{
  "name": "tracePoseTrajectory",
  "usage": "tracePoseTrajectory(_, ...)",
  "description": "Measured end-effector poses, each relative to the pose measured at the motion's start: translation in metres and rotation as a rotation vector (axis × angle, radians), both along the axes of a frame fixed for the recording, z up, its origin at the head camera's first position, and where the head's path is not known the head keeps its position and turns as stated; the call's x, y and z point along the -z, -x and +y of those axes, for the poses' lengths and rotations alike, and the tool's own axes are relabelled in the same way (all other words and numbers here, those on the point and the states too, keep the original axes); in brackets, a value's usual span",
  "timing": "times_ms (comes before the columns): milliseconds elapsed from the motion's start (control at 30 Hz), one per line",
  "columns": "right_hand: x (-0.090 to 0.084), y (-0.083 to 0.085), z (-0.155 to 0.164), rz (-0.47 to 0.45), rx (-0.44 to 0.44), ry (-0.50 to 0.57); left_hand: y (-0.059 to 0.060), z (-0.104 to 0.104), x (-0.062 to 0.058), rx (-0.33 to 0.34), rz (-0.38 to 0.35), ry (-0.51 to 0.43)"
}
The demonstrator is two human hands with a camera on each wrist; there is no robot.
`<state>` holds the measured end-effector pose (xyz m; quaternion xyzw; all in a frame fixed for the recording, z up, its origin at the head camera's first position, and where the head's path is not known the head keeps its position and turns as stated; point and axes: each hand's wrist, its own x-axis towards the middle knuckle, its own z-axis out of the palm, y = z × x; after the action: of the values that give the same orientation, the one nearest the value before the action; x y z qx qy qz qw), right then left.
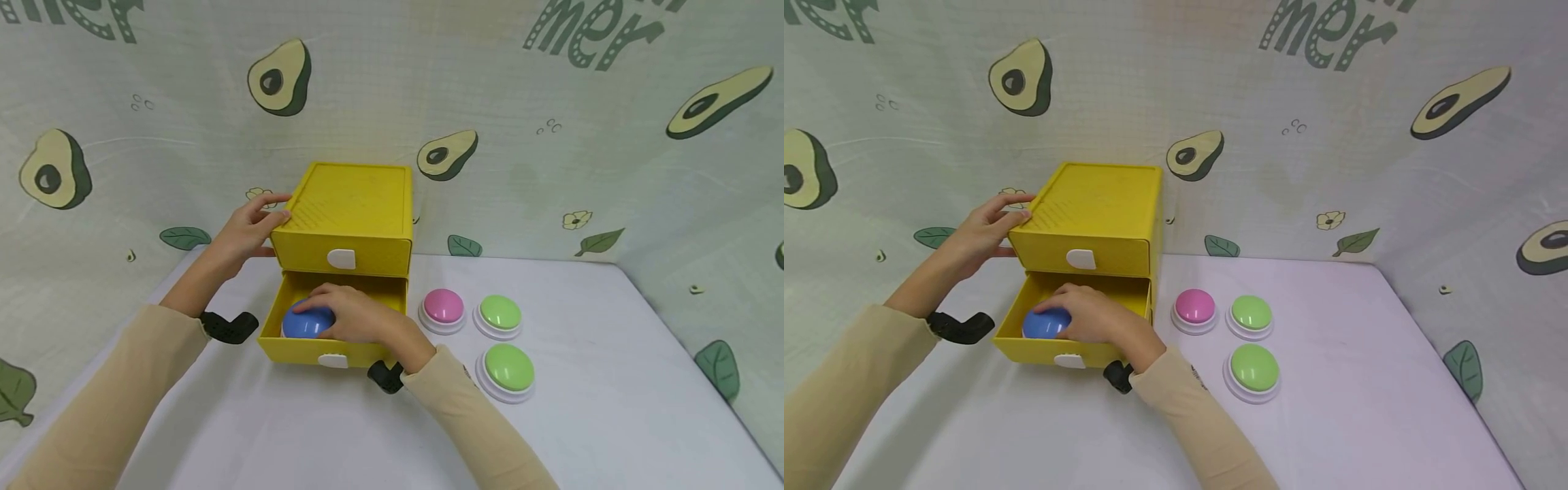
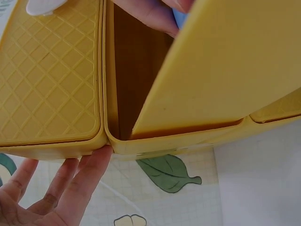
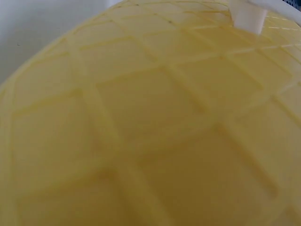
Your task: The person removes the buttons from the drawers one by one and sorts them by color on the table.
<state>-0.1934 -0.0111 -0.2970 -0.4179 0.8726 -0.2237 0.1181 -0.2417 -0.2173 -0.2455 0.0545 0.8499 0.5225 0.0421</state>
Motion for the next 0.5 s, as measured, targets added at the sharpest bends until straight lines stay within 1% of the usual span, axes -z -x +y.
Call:
tracePoseTrajectory(233,0.0,-0.0015,-0.0004,0.051,0.016,-0.005,0.0004,-0.0001,0.0007,-0.002,0.002,0.0)
tracePoseTrajectory(500,0.0011,-0.0025,0.0008,0.08,0.023,0.006,-0.0001,0.0,0.0006,0.0,0.006,0.003)
